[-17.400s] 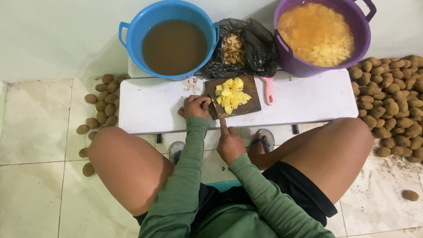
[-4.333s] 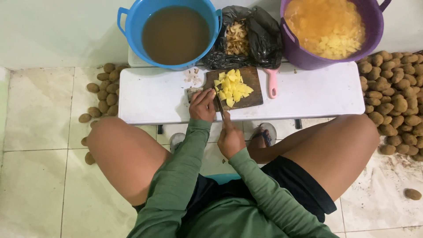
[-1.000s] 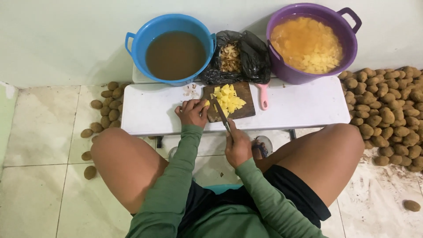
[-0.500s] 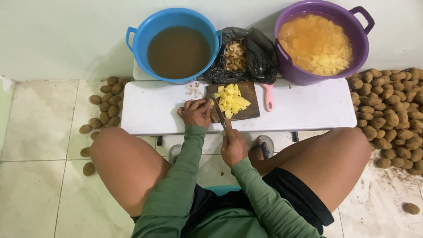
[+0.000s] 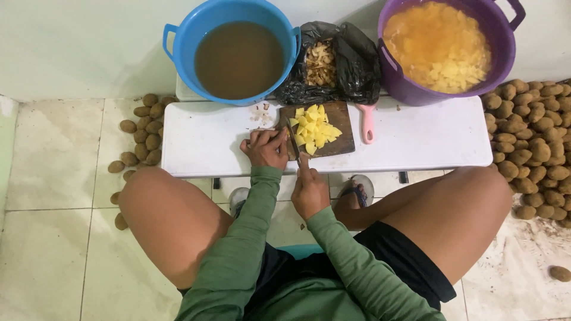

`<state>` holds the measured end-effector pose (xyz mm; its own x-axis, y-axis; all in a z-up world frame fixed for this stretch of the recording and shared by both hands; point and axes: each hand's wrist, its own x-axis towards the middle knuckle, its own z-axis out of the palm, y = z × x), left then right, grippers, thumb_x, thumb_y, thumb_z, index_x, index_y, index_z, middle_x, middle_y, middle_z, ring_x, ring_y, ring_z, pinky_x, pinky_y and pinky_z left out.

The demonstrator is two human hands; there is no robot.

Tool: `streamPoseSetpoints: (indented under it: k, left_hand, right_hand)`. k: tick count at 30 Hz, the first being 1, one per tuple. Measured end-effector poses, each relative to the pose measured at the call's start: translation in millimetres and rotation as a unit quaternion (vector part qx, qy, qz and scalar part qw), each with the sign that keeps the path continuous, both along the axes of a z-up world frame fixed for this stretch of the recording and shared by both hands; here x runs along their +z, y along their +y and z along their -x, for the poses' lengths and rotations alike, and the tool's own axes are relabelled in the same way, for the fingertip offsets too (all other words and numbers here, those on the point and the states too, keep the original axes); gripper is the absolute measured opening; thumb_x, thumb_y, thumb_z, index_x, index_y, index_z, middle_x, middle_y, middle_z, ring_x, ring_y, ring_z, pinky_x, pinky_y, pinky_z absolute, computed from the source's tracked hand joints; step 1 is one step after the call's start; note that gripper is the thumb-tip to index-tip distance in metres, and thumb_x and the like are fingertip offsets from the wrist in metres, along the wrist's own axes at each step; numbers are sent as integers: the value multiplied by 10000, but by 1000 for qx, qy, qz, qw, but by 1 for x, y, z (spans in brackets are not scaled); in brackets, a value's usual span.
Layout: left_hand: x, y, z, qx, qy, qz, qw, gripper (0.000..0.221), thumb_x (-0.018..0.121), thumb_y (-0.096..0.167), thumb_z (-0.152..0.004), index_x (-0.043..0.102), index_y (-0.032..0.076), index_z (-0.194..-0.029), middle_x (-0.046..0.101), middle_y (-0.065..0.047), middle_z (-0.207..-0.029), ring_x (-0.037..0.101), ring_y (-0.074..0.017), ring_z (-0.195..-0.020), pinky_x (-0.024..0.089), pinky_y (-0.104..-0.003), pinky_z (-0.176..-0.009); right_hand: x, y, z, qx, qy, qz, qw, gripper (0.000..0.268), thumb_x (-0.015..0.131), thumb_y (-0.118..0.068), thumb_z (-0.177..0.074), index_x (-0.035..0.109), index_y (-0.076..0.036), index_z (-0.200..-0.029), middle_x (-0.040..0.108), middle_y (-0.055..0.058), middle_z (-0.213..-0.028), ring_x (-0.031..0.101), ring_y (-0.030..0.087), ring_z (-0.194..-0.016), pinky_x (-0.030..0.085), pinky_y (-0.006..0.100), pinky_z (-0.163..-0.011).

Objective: Dicing peeled potatoes on a cutting board and transferring the pieces into a bucket.

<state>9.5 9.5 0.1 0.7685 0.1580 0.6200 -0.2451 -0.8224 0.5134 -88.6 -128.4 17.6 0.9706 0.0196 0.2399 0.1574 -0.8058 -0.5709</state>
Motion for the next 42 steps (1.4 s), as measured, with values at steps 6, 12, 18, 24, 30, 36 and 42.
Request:
streamPoseSetpoints:
  k: [6,12,18,24,30,36,42]
  left_hand:
    - [1,0,-1,4,-19,-19,1000,125,738,260,-1017,840,309,-1069,590,73,-868,519,-169,-964,268,-511,-978]
    - [1,1,1,-5,1,-11,1000,117,731,252,-1019,833,274,-1070,581,67,-857,515,-177,-976,278,-553,-998]
    - [-6,0,1,1,18,-9,1000,119,739,293,-1012,825,303,-1094,583,84,-897,513,-178,-1005,288,-555,-1002]
    - [-10,-3,2,2,23,0,1000,143,735,253,-1016,821,276,-1128,603,52,-936,535,-197,-1053,282,-564,-1000]
    - [0,-4,5,-4,17,18,1000,148,741,220,-1003,831,260,-1113,611,53,-947,542,-199,-1043,291,-565,-1007]
    - [-7,-3,2,3,6,12,1000,138,744,245,-1001,833,296,-1092,633,51,-962,555,-192,-1072,277,-563,-1008]
    - [-10,-3,1,10,2,12,1000,111,760,266,-988,838,311,-1054,641,59,-966,555,-199,-1054,299,-543,-986]
  right_hand:
    - [14,17,-6,14,121,76,990,735,488,-100,-981,260,-117,-1680,603,165,-1045,666,355,-600,565,501,-473]
    - [37,11,5,19,186,75,980,772,487,-134,-966,225,-131,-1692,651,220,-1098,744,477,-784,586,599,-604]
    - [27,-19,23,6,183,39,982,701,457,-132,-988,308,-130,-1673,697,253,-1087,752,478,-816,612,570,-622]
    - [43,-22,28,7,140,8,990,633,450,-111,-1009,366,-92,-1636,709,284,-1062,744,490,-821,611,608,-629]
    - [42,-20,26,8,96,-23,995,620,494,-110,-996,431,-105,-1613,729,293,-1106,734,522,-906,603,645,-684]
    - [73,-9,24,25,86,-35,995,626,485,-74,-990,422,-61,-1612,732,291,-1049,733,511,-868,597,627,-633]
    - [47,-8,23,18,77,-15,997,639,495,-86,-980,426,-87,-1615,731,294,-1045,736,518,-863,604,629,-672]
